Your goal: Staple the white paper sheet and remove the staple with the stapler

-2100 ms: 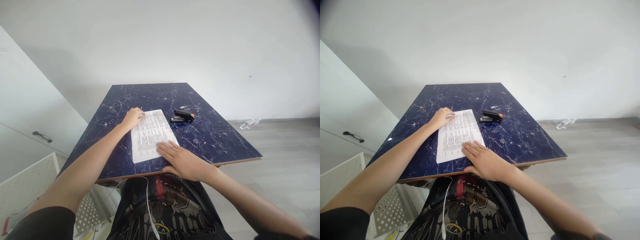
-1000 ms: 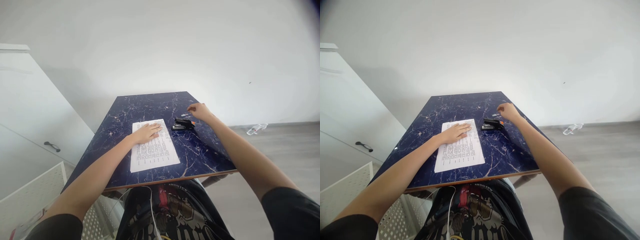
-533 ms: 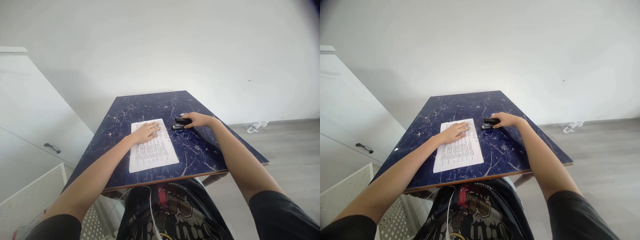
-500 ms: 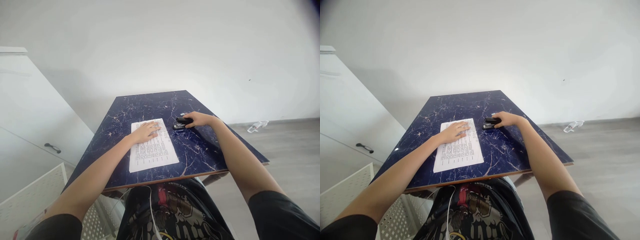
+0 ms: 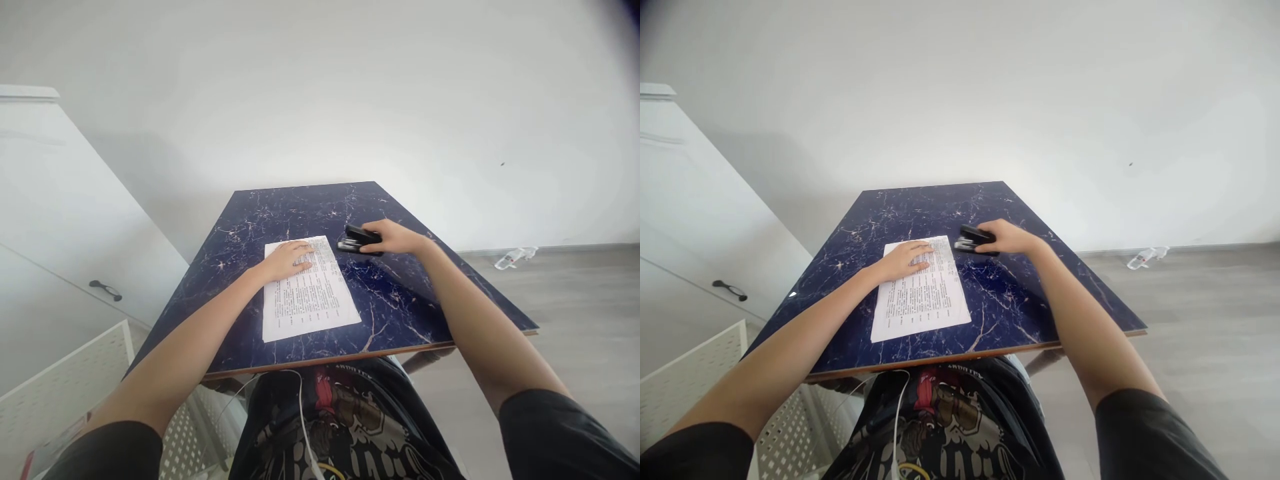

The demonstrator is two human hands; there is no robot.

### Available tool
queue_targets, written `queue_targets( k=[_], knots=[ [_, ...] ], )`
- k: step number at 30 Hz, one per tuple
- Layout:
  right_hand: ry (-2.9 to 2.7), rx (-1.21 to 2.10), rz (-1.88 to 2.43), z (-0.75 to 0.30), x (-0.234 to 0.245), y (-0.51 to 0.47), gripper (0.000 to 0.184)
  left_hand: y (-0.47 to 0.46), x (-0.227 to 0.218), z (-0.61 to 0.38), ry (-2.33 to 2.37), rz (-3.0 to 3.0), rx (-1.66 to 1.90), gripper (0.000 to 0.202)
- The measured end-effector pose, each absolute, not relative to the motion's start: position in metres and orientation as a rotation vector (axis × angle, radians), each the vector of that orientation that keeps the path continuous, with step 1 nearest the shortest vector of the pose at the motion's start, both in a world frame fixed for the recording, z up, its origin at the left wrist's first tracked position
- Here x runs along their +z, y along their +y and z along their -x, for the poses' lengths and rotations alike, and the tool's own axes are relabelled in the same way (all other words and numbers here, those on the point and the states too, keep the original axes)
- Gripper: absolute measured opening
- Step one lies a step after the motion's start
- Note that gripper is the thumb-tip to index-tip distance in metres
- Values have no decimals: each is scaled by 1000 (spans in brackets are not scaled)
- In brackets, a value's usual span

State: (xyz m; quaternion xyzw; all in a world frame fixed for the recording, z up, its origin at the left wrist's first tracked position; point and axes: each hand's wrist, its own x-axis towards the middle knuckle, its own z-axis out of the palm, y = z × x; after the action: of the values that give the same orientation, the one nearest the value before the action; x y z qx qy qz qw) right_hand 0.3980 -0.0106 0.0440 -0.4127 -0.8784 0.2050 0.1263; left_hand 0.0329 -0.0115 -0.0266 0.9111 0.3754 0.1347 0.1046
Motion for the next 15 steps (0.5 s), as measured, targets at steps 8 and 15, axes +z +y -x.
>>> queue_targets(
  k=[8,15],
  knots=[
    [-2678,560,700,-260,18,-43,26,10,-29,-9,1395,-2436,1125,41],
    [-2782,853,727,-276,19,-51,31,11,-35,-8,1482,-2316,1199,41]
  ],
)
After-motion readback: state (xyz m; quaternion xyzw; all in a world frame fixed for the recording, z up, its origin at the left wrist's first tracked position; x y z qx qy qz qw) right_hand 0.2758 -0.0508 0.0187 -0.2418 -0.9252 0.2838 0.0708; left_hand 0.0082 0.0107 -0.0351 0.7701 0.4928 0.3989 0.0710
